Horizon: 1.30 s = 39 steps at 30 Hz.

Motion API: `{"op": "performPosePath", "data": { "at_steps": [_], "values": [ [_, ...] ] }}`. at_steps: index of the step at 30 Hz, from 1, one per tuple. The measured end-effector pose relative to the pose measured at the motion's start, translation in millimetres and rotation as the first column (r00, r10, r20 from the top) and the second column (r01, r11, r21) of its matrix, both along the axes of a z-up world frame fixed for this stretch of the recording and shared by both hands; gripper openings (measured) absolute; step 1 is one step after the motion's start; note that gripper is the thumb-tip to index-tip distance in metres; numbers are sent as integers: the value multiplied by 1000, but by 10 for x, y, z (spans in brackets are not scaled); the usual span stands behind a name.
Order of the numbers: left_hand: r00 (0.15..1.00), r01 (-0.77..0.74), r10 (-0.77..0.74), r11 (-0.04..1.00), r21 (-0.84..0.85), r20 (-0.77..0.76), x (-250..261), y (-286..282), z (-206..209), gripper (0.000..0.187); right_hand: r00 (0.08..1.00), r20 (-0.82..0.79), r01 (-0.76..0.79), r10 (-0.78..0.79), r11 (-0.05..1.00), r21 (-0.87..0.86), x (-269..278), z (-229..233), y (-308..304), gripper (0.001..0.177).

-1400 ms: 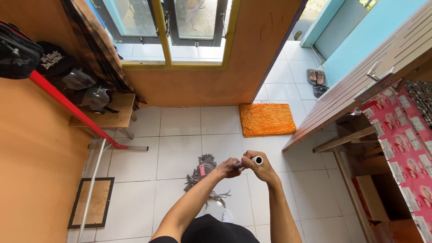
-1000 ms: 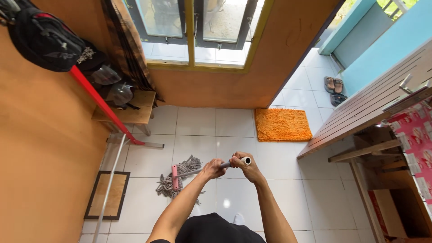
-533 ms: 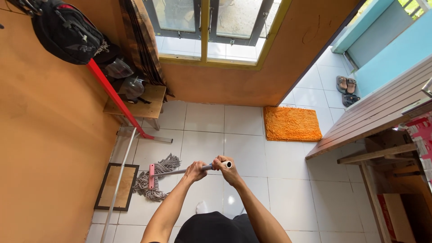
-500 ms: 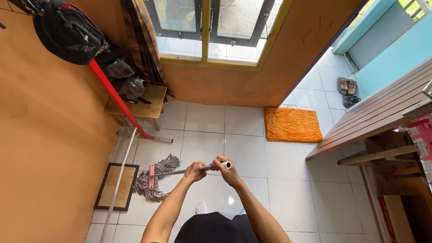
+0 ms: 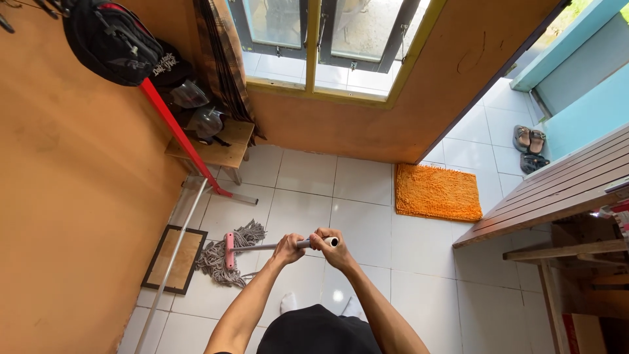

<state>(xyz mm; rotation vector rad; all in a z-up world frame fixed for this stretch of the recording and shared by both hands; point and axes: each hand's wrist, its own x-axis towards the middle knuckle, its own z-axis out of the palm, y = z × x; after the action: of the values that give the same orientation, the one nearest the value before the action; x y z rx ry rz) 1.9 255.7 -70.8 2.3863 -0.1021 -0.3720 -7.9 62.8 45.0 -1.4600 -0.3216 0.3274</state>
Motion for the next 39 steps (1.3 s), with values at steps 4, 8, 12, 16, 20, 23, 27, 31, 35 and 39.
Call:
{"op": "performPosePath", "data": {
  "at_steps": [4, 8, 12, 16, 20, 23, 27, 31, 35, 39],
  "values": [
    [993, -49, 43, 998, -48, -114, 16, -482, 329, 15, 999, 36, -28, 28, 1000, 10, 104, 81, -418, 37],
    [1000, -27, 27, 993, -114, -4, 107, -996, 325, 15, 999, 38, -11, 11, 1000, -18, 188, 340, -873, 39],
    [998, -1, -7, 991, -133, -62, 182, -1591, 414, 18, 997, 67, 43, -40, 998, -49, 212, 600, -1350, 42],
    [996, 83, -91, 958, -276, -14, 240, -2240, 389, 30, 992, 95, 95, -84, 988, -121, 168, 769, -1874, 45],
    [978, 209, -196, 925, -316, 73, 285, -2962, 127, 17, 976, 139, 199, -166, 942, -269, 63, 938, -2376, 47],
    [952, 305, -287, 852, -426, 108, 283, -3466, 295, 15, 951, 146, 305, -271, 895, -326, 11, 1068, -2617, 44],
    [876, 481, -355, 663, -573, 325, 352, -4078, -235, 21, 883, 193, 470, -428, 805, -362, -54, 1037, -2837, 45],
    [821, 408, -571, 575, -709, 9, 350, -4378, -587, 18, 859, 233, 513, -457, 768, -383, -121, 911, -2952, 42],
    [797, 533, -589, 580, -616, 135, 491, -4425, -537, 15, 855, 252, 518, -452, 747, -418, -92, 897, -2973, 44],
    [770, 625, -584, 610, -487, 257, 461, -4205, -512, 12, 907, 196, 419, -372, 837, -351, 33, 1082, -2950, 44]
  ]
}}
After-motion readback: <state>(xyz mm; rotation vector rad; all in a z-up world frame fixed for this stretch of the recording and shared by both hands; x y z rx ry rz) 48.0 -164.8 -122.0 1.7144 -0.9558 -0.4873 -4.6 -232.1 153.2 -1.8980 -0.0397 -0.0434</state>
